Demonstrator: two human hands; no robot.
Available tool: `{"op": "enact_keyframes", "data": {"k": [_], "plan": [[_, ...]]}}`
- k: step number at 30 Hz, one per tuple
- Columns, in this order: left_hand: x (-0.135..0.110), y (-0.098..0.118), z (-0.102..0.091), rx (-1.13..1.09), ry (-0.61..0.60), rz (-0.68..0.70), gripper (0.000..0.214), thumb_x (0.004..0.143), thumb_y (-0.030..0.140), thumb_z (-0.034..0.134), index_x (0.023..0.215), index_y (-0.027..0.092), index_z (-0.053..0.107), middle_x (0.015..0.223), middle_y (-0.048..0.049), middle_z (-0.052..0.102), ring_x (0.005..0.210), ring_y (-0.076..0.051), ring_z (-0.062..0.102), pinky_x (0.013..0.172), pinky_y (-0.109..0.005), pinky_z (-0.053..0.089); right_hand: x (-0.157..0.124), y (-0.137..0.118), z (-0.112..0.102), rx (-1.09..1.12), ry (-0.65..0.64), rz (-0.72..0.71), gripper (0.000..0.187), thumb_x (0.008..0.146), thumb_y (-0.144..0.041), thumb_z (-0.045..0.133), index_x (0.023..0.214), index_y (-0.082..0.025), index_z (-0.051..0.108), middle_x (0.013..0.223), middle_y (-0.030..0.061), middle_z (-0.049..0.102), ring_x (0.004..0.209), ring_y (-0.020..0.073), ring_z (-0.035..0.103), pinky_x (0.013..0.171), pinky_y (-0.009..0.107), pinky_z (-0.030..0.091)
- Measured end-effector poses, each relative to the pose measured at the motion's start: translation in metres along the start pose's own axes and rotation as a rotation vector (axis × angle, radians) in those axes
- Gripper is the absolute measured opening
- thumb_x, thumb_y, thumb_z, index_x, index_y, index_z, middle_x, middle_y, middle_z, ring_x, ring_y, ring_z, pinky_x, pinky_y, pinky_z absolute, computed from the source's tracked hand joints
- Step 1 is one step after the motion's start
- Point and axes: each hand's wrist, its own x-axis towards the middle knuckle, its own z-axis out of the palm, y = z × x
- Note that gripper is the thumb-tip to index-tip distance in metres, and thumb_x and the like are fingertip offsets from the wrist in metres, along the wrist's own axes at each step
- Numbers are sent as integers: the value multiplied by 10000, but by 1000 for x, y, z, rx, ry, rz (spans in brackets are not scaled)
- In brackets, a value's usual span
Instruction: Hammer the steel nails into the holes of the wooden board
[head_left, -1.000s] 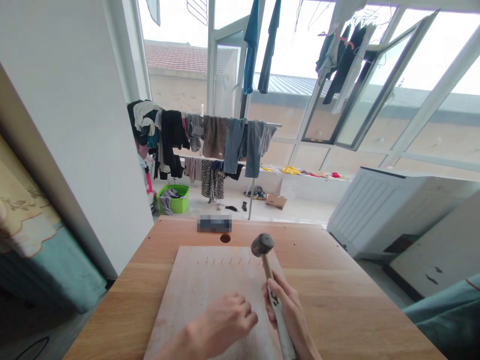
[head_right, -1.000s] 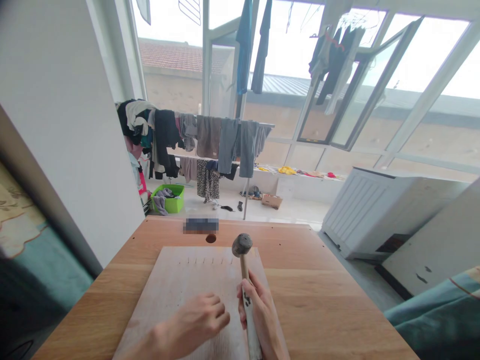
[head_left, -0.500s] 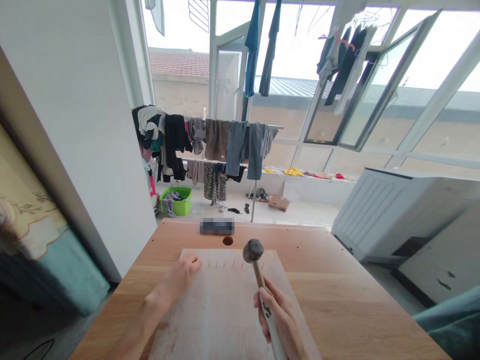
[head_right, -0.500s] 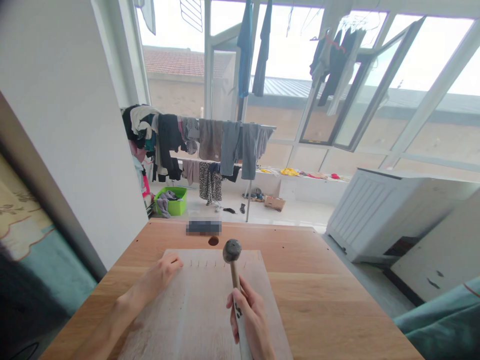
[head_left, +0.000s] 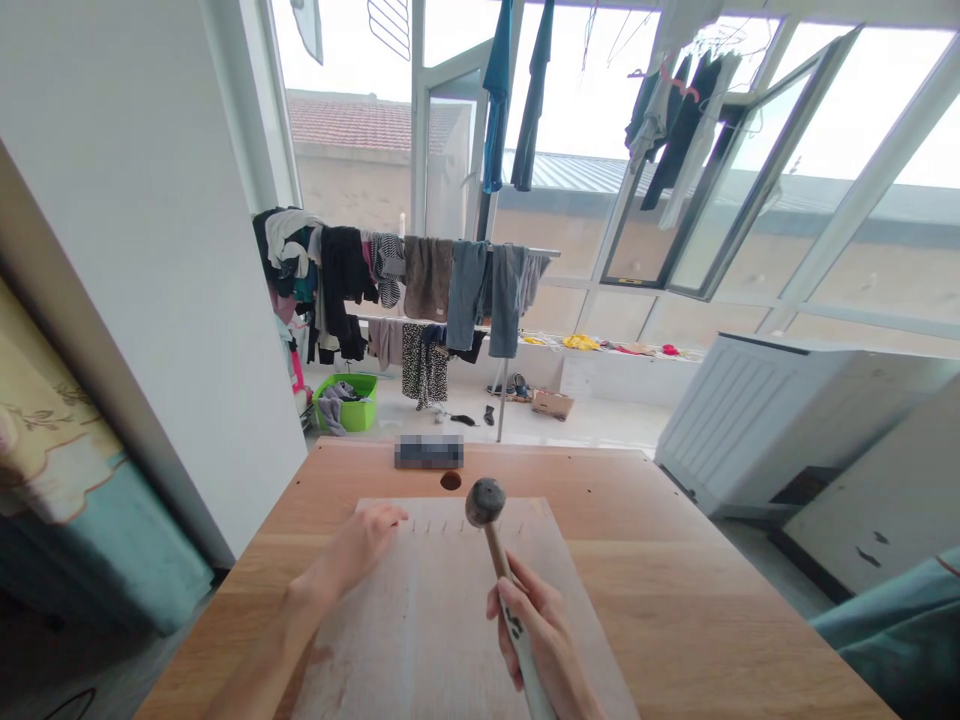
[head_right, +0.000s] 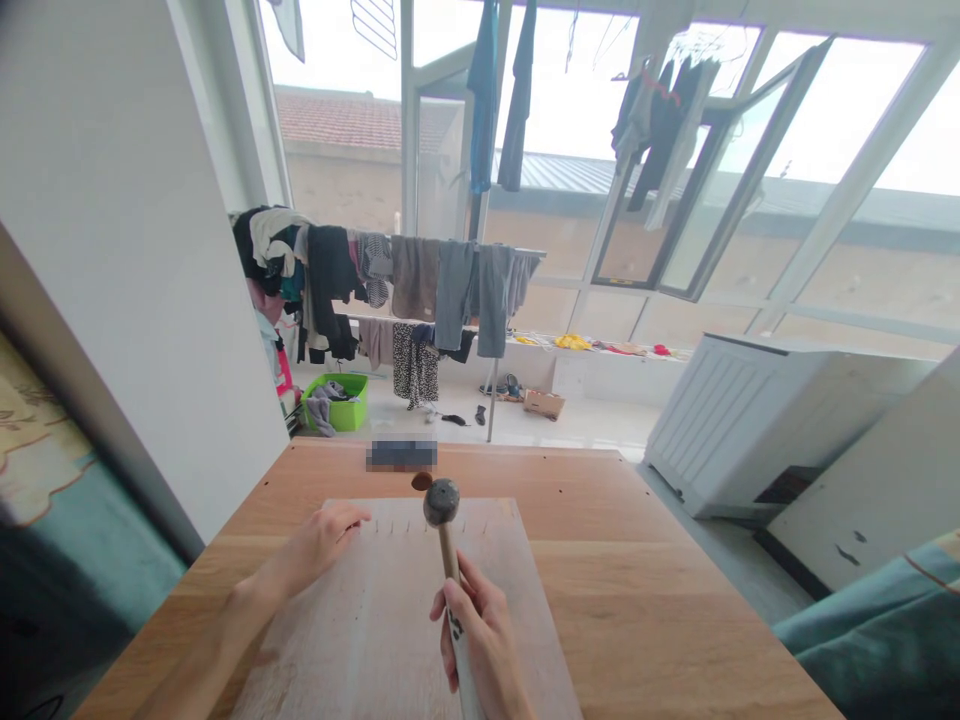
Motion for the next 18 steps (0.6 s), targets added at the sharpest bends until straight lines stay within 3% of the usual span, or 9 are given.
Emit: {"op": "enact_keyframes", "data": {"k": [3,6,13,18], "plan": [[-1,-13,11,-277,86,-106,274,871,257,523,1079,227,697,896,-21,739,840,-189,681,805,-290,530,5,3,11,24,0,-5,466,841,-535,648,1115,-159,620,702,-36,613,284,19,435,241,133,332],[-1,-22,20,-407,151,-184,295,819,331,582,1064,217,700,860,-18,750,800,-193,697,768,-295,547,14,2,29,58,-30,0,436,829,-525,653,1060,-156,628,684,-44,613,270,15,430,233,123,316],[-3,-23,25,-463,222,-178,298,788,353,601,1047,229,680,812,-4,752,753,-185,701,728,-293,550,39,21,73,123,-131,-10,336,865,-417,597,1072,-154,630,683,-55,602,264,15,439,232,118,322],[-5,-21,23,-486,179,-165,294,823,344,572,1084,239,655,825,3,749,774,-180,698,739,-283,539,37,37,81,155,-171,-11,384,875,-440,570,1122,-155,640,697,-45,610,274,11,441,245,115,323]]}}
